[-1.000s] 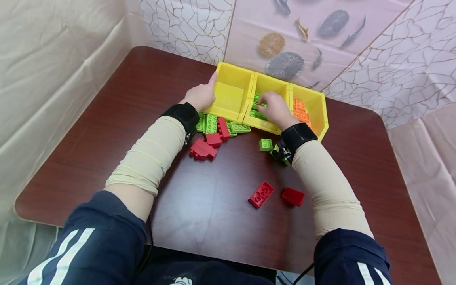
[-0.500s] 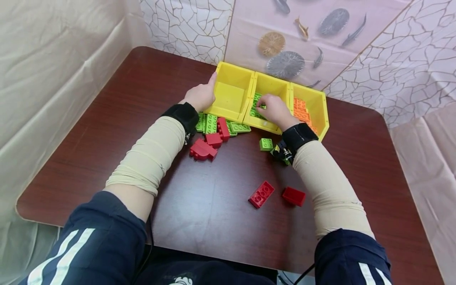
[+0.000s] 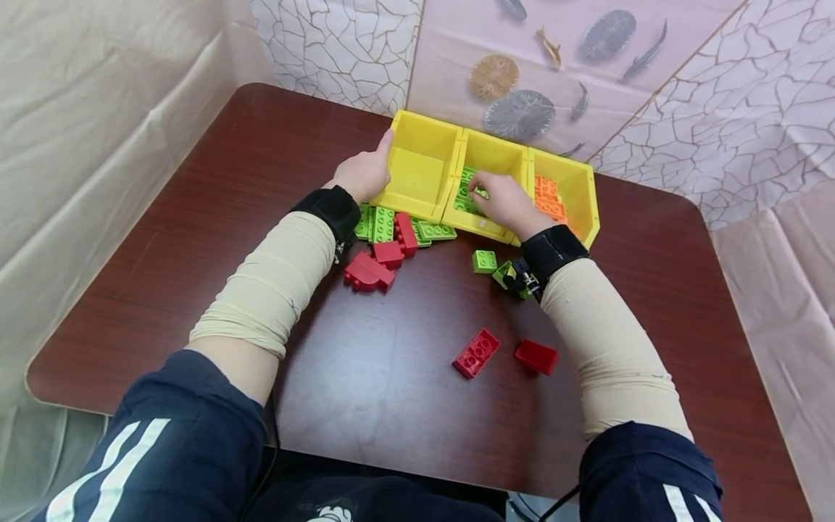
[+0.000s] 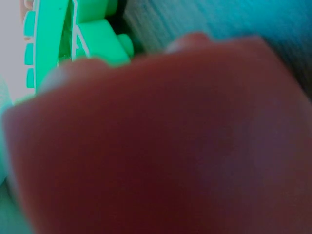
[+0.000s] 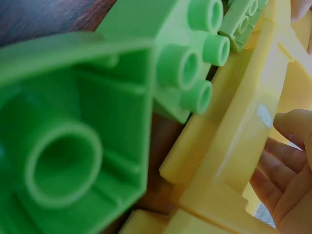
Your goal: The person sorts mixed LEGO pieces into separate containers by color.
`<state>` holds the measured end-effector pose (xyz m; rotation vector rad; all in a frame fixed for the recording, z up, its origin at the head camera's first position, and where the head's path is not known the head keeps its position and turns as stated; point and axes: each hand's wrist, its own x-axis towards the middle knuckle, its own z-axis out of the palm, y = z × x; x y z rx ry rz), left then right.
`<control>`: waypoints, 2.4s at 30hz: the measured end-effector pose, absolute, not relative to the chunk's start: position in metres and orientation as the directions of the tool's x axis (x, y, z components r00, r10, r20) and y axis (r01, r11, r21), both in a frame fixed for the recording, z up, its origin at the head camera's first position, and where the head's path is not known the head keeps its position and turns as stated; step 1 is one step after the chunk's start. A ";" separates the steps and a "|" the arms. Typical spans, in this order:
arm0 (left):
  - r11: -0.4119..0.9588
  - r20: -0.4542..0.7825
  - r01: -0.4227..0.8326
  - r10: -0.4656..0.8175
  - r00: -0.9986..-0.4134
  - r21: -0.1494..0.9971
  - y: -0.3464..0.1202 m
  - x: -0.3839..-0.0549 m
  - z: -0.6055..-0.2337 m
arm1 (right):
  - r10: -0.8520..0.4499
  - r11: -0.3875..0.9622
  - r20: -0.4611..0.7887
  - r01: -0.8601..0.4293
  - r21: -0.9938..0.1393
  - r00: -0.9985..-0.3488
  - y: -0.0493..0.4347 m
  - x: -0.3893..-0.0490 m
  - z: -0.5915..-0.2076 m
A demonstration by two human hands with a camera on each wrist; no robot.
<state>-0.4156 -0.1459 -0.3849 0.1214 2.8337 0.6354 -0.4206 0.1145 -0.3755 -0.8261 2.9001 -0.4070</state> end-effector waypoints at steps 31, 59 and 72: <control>0.892 -0.230 0.024 0.143 -0.963 0.450 -0.144 -0.413 -0.378 | -0.525 0.822 -0.100 -0.473 -0.318 -0.845 0.226 -0.310 -0.387; 0.890 -0.221 0.010 0.124 -0.967 0.455 -0.160 -0.414 -0.380 | -0.535 0.821 0.000 -0.519 -0.236 -0.845 0.169 -0.335 -0.353; 0.897 -0.226 0.028 0.142 -0.964 0.442 -0.151 -0.418 -0.391 | -0.501 0.851 0.007 -0.494 -0.181 -0.866 0.128 -0.403 -0.363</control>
